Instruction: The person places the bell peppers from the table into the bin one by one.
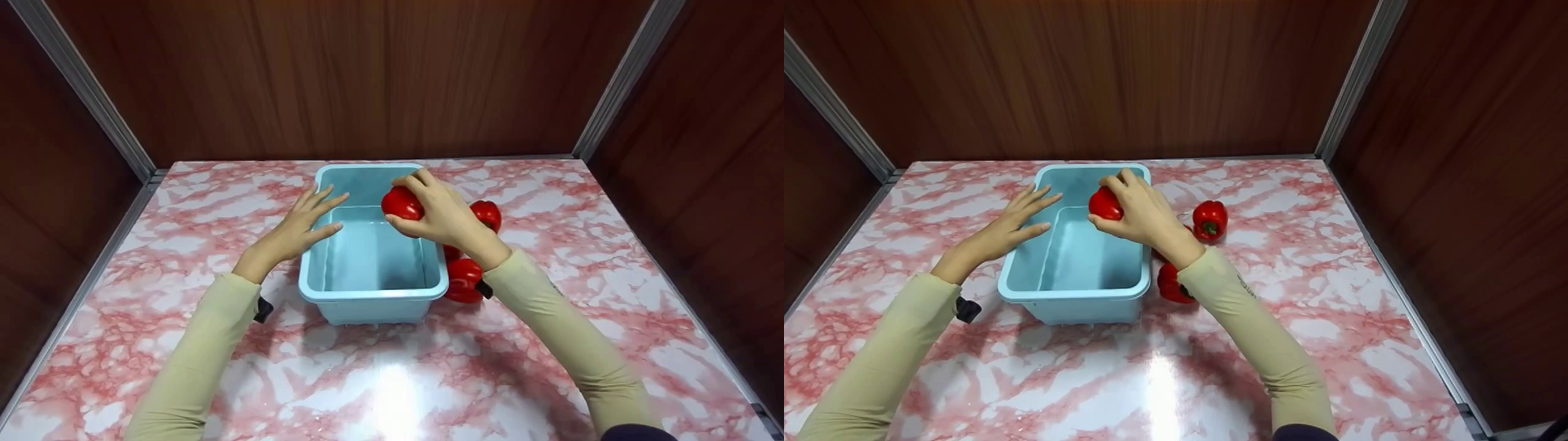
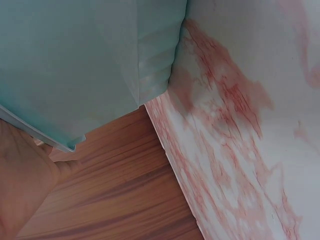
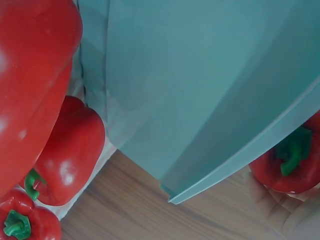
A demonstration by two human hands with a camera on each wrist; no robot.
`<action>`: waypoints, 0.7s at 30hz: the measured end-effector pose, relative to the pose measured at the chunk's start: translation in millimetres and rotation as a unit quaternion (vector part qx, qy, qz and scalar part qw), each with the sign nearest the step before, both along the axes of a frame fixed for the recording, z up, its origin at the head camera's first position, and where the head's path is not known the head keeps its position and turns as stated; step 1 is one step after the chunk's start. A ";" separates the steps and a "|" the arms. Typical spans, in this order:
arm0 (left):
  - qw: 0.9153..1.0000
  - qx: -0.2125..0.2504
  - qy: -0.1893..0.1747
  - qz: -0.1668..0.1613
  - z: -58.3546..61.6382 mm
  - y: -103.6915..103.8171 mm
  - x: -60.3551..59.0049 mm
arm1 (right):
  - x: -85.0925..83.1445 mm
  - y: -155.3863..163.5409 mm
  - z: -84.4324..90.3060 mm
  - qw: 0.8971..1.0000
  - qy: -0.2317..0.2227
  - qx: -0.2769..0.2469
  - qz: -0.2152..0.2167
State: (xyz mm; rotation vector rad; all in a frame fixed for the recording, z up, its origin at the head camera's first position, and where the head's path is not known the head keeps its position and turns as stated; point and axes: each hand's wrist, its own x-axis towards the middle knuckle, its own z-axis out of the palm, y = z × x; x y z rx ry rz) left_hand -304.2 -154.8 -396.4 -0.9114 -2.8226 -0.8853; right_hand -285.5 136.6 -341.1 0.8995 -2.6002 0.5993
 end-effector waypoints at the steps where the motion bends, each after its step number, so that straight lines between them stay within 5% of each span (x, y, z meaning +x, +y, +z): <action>1: 1.000 -0.001 0.001 -0.001 0.1 -0.1 0.0 | 0.0 -0.4 -0.5 1.000 0.002 0.001 -0.001; 21: 1.000 -0.003 0.002 -0.001 -0.5 -0.1 -1.7 | -1.4 -4.1 -3.8 1.000 0.004 0.016 -0.001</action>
